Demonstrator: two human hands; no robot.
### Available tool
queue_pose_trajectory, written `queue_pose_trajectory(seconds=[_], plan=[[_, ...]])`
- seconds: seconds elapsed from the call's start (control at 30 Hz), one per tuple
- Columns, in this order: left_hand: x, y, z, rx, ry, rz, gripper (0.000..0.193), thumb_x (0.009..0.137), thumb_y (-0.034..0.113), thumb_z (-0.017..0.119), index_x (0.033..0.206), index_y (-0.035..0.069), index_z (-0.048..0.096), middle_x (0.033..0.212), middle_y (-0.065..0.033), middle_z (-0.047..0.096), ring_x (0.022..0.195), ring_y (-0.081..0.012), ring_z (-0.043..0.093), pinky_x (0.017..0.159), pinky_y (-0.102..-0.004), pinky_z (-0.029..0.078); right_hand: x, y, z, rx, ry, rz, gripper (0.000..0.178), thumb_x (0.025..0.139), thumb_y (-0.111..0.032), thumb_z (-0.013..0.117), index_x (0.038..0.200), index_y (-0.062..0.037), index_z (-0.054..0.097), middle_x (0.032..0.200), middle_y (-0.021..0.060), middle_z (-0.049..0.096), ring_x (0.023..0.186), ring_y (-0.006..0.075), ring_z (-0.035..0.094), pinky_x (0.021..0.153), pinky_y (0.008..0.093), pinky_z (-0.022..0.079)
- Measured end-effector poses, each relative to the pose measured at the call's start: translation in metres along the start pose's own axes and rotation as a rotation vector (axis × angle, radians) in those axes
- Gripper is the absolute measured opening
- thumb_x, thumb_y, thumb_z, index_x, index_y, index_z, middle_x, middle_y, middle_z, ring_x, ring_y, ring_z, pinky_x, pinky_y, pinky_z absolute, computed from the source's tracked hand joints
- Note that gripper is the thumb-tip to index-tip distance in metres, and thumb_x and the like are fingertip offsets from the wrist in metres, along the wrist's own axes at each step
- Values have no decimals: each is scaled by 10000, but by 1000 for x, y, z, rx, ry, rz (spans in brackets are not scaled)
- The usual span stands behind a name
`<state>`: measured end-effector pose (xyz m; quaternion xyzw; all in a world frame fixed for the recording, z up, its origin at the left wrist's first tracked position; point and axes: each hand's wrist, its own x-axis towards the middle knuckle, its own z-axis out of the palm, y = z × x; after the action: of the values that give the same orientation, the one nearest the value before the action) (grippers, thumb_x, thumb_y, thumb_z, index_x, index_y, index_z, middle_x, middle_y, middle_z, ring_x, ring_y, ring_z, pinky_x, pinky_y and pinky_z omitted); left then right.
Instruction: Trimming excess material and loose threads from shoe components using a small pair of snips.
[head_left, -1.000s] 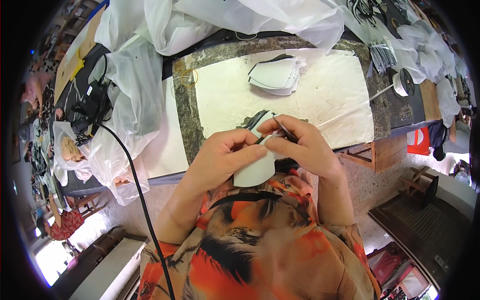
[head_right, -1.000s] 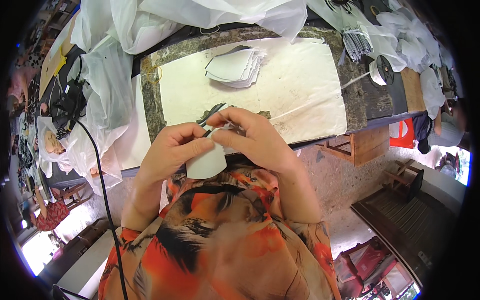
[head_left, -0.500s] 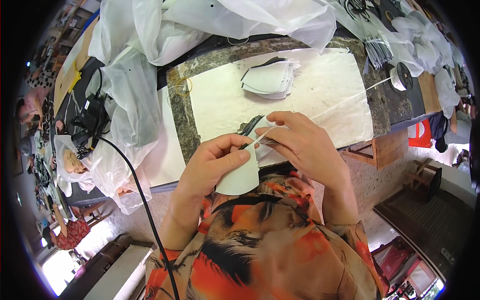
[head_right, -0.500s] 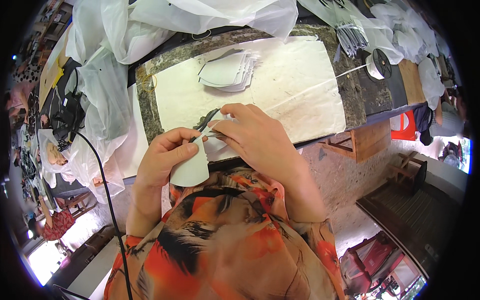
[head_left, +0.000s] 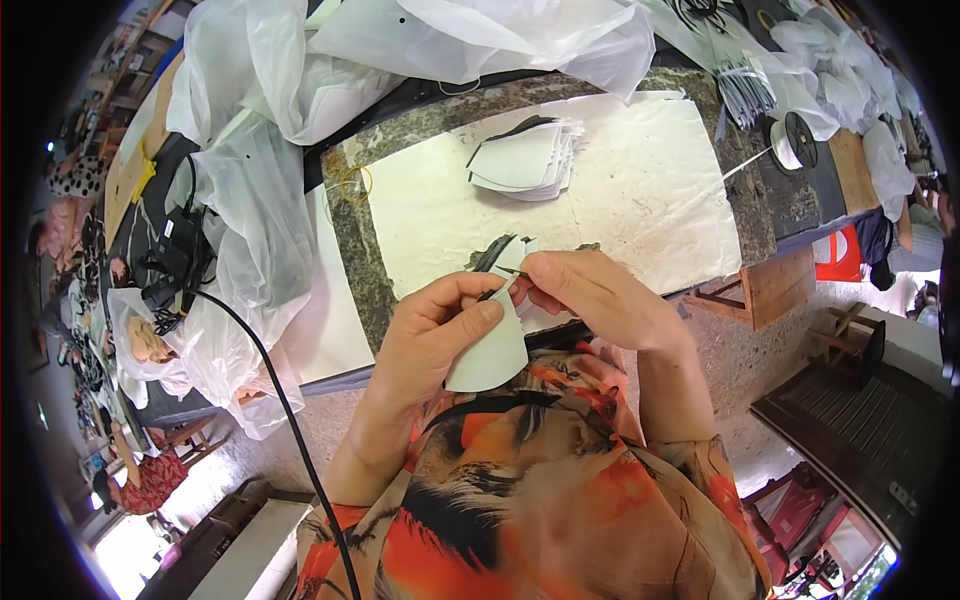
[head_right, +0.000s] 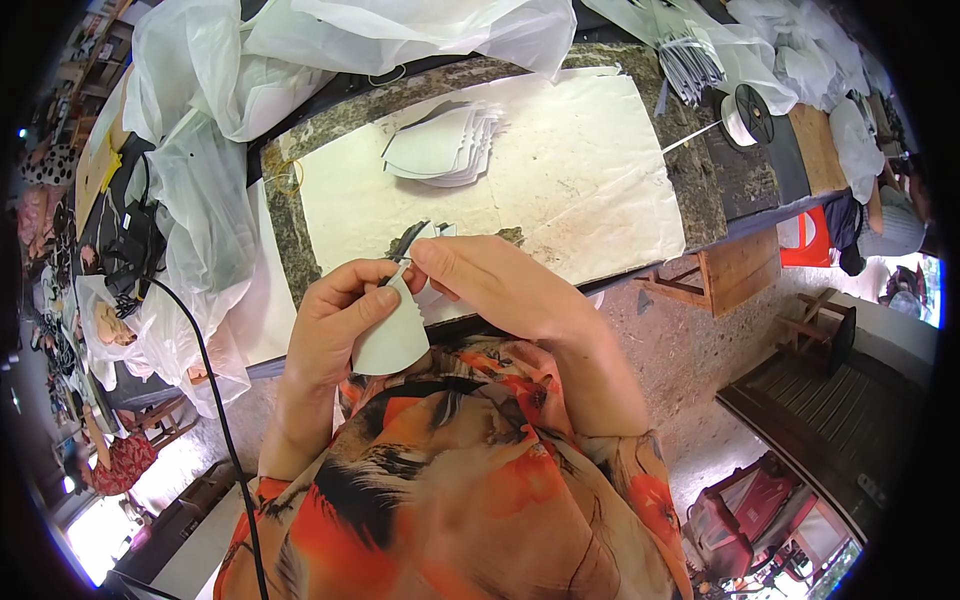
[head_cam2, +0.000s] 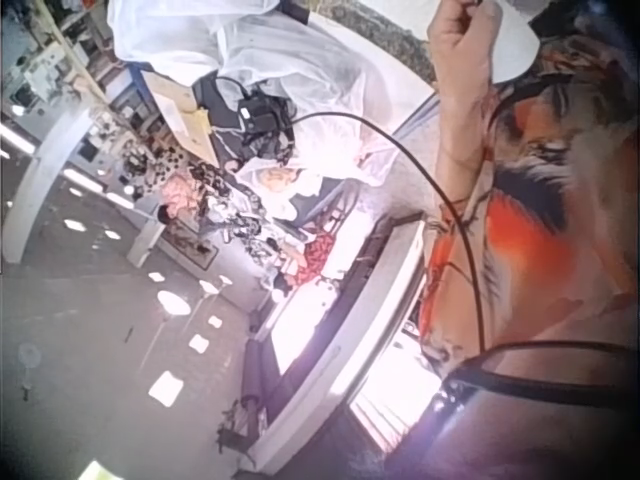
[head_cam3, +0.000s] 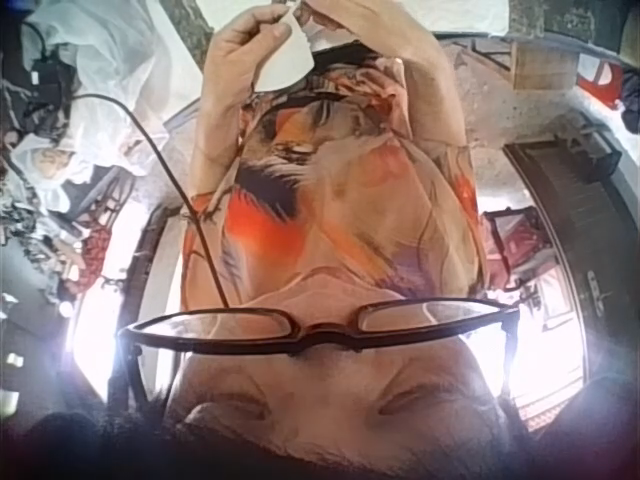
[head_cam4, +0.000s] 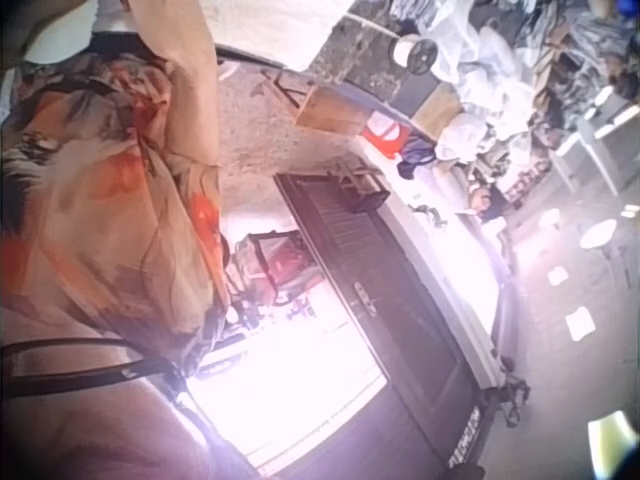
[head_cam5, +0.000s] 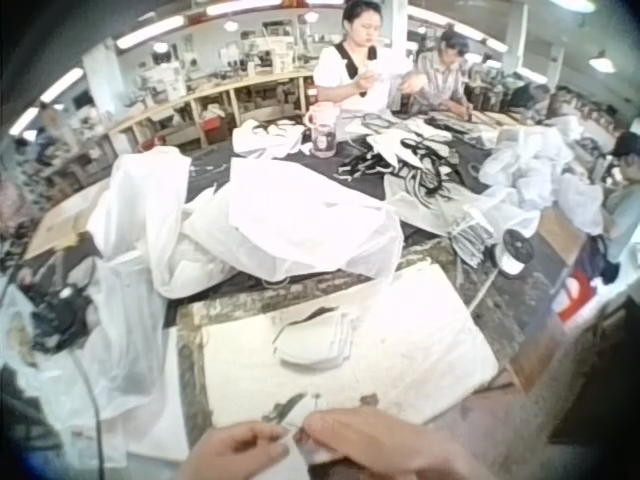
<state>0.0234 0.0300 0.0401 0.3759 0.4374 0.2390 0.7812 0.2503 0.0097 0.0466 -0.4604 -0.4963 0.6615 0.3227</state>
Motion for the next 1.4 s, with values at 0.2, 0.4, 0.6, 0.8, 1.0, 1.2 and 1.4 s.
queue_pose_trajectory(seconds=[0.2, 0.4, 0.6, 0.8, 1.0, 1.2, 1.4], plan=[[-1, 0, 6, -32, 29, -3, 224, 984, 82, 671, 1188, -9, 680, 884, 0, 667, 783, -62, 630, 691, -220, 529, 5, 7, 1, 45, -14, -30, 480, 1099, -386, 448, 940, 11, 665, 822, 13, 586, 774, 111, 484, 714, 277, 424], [3, 1, 6, -54, 26, -9, 229, 978, 67, 672, 1196, -6, 677, 886, 7, 657, 773, -55, 617, 683, -216, 520, 5, 5, -13, 113, -30, 150, 447, 1064, -410, 494, 947, -20, 678, 777, -35, 519, 703, 58, 412, 617, 225, 341], [7, 3, 11, 144, -38, 158, 440, 925, 73, 737, 1339, 32, 593, 835, 36, 589, 780, -37, 544, 726, -190, 453, 4, -2, -7, 167, 51, 105, 178, 960, -201, 675, 955, -24, 665, 801, -51, 558, 721, 36, 467, 644, 205, 385], [14, 3, 14, 122, -172, 380, 696, 882, 8, 760, 1496, 54, 436, 913, -3, 651, 882, -59, 582, 843, -216, 456, 4, 2, -15, 332, 172, 111, 138, 947, -160, 698, 906, -35, 655, 788, -61, 563, 736, 31, 475, 657, 215, 389], [25, 13, 6, -141, -203, 239, 704, 961, -68, 604, 1580, 54, 293, 1319, -141, 638, 1132, -141, 619, 1003, -278, 450, 27, -6, -40, 210, 363, -14, 116, 960, -155, 693, 920, -55, 650, 782, -81, 534, 679, 25, 441, 606, 204, 341], [36, 14, -20, 120, 126, 474, 638, 971, -33, 586, 1552, 55, 337, 1373, -155, 574, 1214, -188, 580, 1077, -338, 443, 75, 4, -55, 262, 653, -29, 194, 932, -231, 738, 927, -54, 660, 740, -84, 515, 628, 16, 415, 550, 206, 305], [15, 2, -25, 784, 144, 535, 397, 828, 120, 775, 1207, 37, 691, 1233, -113, 626, 1118, -288, 603, 997, -375, 462, 76, 10, -54, -184, 859, 30, 325, 889, -201, 760, 1116, 20, 686, 687, -52, 444, 638, 81, 392, 590, 261, 376]])
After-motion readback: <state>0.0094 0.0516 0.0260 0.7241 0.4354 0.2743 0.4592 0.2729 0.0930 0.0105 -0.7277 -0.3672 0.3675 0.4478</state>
